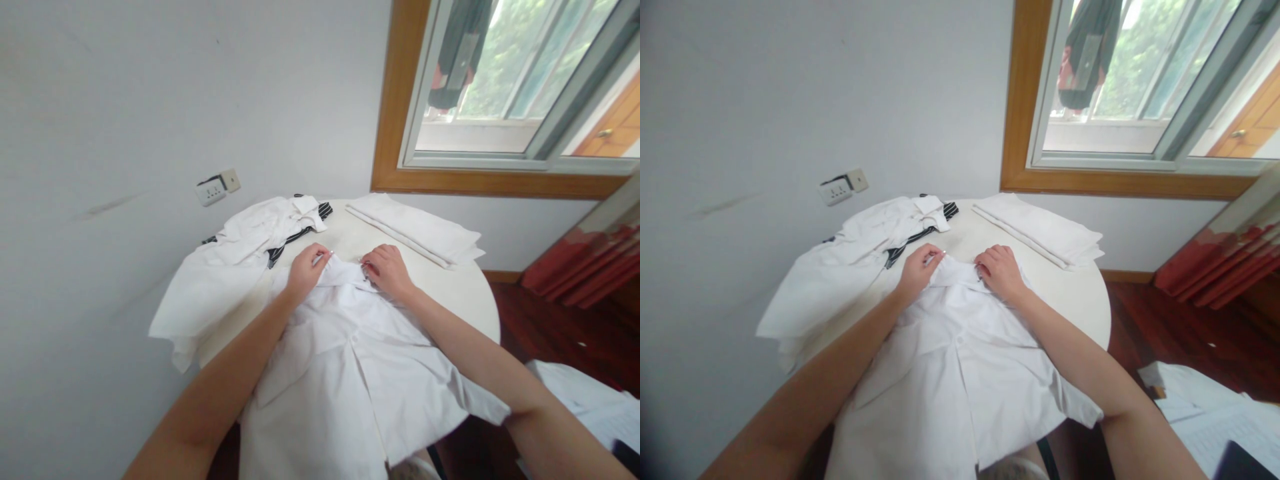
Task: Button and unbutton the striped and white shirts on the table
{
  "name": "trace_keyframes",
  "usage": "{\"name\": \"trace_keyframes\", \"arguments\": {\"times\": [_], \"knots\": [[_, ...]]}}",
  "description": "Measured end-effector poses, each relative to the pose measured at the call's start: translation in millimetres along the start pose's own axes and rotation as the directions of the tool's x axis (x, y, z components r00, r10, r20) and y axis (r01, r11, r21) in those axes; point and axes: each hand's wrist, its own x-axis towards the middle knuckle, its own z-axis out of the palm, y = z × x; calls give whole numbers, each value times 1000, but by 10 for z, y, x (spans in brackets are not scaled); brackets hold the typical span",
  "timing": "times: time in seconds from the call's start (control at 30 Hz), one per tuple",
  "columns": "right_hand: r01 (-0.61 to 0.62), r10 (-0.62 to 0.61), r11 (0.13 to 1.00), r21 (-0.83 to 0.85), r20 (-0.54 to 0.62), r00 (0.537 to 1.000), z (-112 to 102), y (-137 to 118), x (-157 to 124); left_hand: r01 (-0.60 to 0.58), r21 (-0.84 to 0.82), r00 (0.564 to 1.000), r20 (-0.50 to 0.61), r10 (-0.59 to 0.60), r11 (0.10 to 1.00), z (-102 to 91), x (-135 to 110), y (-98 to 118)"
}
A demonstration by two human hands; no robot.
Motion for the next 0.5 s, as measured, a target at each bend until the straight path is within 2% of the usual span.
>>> {"name": "trace_keyframes", "arguments": {"times": [0.07,0.13,0.3,0.4,0.5], "knots": [[-15,11,997,-69,-57,998,-49,68,11,70,9,986,-151,-68,997,-31,38,-47],[-33,18,989,-143,-106,994,-106,126,22,101,25,962,-256,-91,995,-65,72,-90],[-97,55,965,-244,-172,984,-246,250,39,91,66,918,-392,-58,994,-191,129,-143],[-173,117,957,-233,-234,965,-301,331,36,95,85,901,-431,-50,992,-237,141,-157],[-211,157,957,-198,-258,953,-305,386,25,61,125,932,-362,-12,990,-207,126,-163]]}}
